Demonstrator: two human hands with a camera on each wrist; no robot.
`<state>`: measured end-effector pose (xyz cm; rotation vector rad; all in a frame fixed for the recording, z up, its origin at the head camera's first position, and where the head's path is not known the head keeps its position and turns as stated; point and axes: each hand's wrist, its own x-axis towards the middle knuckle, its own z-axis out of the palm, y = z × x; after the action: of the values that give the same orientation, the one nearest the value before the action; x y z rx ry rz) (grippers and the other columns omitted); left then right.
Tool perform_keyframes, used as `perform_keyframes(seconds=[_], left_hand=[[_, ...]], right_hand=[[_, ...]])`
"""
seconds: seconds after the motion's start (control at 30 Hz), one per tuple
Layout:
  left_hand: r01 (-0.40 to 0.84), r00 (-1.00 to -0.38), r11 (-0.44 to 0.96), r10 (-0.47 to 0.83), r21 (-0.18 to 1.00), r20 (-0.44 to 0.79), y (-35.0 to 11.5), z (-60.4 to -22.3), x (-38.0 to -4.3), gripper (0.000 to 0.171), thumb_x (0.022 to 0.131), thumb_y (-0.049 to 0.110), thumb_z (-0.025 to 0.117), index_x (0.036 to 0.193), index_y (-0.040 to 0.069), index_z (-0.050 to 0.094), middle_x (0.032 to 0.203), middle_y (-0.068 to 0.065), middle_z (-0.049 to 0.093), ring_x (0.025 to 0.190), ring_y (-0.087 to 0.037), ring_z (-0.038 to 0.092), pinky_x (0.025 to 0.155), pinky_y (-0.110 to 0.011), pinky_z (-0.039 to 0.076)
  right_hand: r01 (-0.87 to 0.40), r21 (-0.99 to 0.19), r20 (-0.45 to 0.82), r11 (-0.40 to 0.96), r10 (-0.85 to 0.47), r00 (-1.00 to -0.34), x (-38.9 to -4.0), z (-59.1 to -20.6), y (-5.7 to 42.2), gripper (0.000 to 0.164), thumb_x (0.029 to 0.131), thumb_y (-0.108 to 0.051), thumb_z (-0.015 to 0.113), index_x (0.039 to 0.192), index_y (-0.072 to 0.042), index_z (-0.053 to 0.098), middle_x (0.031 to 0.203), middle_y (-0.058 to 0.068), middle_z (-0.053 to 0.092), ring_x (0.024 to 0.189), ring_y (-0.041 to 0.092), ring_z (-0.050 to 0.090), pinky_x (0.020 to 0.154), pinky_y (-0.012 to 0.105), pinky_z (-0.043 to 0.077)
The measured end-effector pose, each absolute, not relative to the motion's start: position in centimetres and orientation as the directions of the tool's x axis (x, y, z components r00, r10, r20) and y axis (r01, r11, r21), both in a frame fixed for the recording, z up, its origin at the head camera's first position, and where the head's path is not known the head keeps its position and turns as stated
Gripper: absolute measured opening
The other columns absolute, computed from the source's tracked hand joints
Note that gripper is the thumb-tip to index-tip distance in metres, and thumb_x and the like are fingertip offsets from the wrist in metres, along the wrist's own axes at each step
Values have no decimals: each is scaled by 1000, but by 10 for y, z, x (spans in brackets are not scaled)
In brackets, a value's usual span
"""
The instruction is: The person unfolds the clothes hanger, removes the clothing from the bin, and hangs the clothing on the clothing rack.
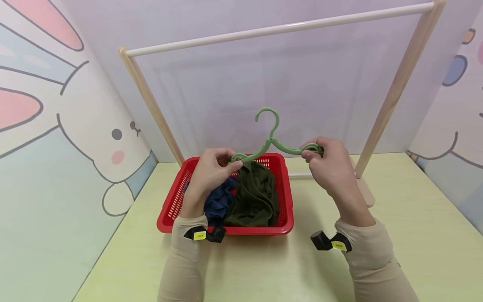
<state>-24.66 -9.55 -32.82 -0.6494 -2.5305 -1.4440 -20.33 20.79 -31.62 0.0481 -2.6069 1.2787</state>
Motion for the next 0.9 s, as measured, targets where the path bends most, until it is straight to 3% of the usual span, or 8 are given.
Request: perform_keyframes(seconds=[0.23,0.4,0.5,0.63,0.8,0.9], left_hand=[[423,-897,395,310,816,316,-98,-327,-249,7,104,13,81,107,7,84,96,-8,78,79,-25,65,68,-33,52],[412,-877,276,380,868,295,-101,-328,-250,18,107,14,78,122,5,82,106,-10,80,92,-37,73,73,-32,55],[405,-851,194,438,894,290,-100,-328,-251,27,108,16,77,133,5,78,112,-16,79,101,-45,72,80,-41,58],[391,-837,136,463,910,291,-97,-328,-251,29,109,17,74,135,5,77,111,-23,78,102,-50,69,85,-50,58],[379,-847,106,439,919,299,-97,-329,-253,24,112,16,70,130,2,79,100,-16,76,98,-55,63,77,-34,56],[383,-850,107,431,917,305,-98,-330,-254,24,112,16,69,128,1,80,98,-17,75,90,-47,61,71,-30,52]], right_hand=[[-147,-779,246,609,82,-966,-201,-316,208,25,115,-20,62,123,0,74,98,13,66,78,21,51,57,30,43],[-144,-771,245,620,80,-966,-200,-314,206,22,114,-18,61,122,-3,75,98,14,68,80,24,52,61,31,45],[-153,-775,248,613,72,-966,-200,-313,204,22,114,-19,62,122,-3,75,99,15,68,84,26,54,62,32,46],[-161,-782,245,603,60,-968,-200,-313,202,22,114,-19,62,123,-3,74,101,15,68,87,27,56,63,31,47],[-176,-777,230,604,12,-973,-202,-314,203,24,115,-18,63,127,0,72,104,15,69,94,29,59,67,30,49],[-196,-768,226,610,-27,-974,-203,-313,204,25,115,-19,64,130,-1,71,106,15,69,97,30,59,72,29,50]])
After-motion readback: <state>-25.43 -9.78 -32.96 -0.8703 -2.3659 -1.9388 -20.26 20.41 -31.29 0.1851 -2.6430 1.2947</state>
